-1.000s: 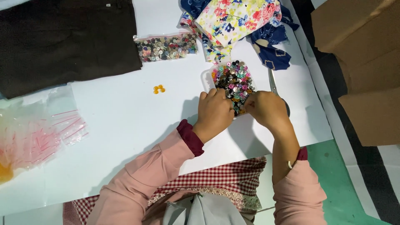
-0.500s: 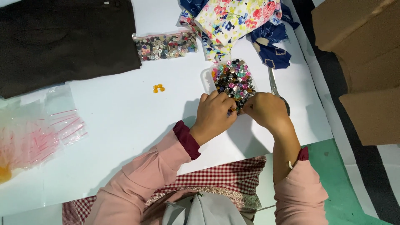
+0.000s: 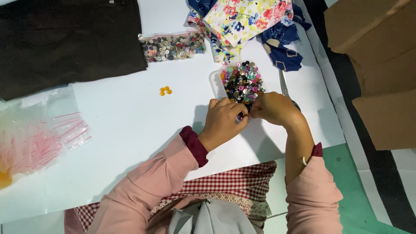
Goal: The person sorts colorful buttons from a container onto a white table and places them into small plastic bags. They handle pink, yellow, and dark-colored buttons, picking them up by hand and arranging them before sealing the bags.
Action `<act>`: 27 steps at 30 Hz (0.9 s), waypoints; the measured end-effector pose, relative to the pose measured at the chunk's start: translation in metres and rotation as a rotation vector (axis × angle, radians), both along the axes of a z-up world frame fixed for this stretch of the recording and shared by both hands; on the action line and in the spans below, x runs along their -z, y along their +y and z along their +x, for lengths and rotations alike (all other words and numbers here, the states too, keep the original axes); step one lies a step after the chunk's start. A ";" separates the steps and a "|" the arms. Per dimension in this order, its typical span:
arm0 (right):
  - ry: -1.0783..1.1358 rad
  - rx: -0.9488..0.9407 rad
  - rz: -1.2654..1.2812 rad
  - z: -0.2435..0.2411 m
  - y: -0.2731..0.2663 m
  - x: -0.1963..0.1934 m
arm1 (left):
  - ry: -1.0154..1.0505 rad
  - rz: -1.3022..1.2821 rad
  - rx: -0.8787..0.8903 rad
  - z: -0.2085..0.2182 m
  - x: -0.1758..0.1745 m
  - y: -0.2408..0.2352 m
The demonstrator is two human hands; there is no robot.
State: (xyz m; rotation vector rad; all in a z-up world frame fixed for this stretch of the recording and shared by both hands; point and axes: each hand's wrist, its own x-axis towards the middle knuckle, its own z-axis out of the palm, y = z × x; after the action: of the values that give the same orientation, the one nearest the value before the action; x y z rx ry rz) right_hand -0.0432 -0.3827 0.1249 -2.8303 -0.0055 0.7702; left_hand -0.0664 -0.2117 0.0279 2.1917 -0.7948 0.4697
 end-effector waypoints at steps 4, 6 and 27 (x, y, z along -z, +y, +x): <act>0.019 -0.015 0.012 0.001 0.000 -0.003 | 0.004 -0.040 0.001 -0.001 -0.006 0.003; 0.022 -0.014 0.027 0.002 -0.001 -0.001 | -0.013 -0.065 -0.009 -0.002 -0.011 0.004; -0.624 -0.160 0.693 0.031 0.155 0.086 | 0.050 0.047 -0.574 0.020 -0.002 0.189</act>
State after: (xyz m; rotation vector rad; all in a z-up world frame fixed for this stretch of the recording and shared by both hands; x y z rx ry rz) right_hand -0.0121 -0.2272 0.0390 -2.2799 -0.4923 -0.1228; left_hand -0.0460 -0.0223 0.0298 2.4529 -0.1337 0.6731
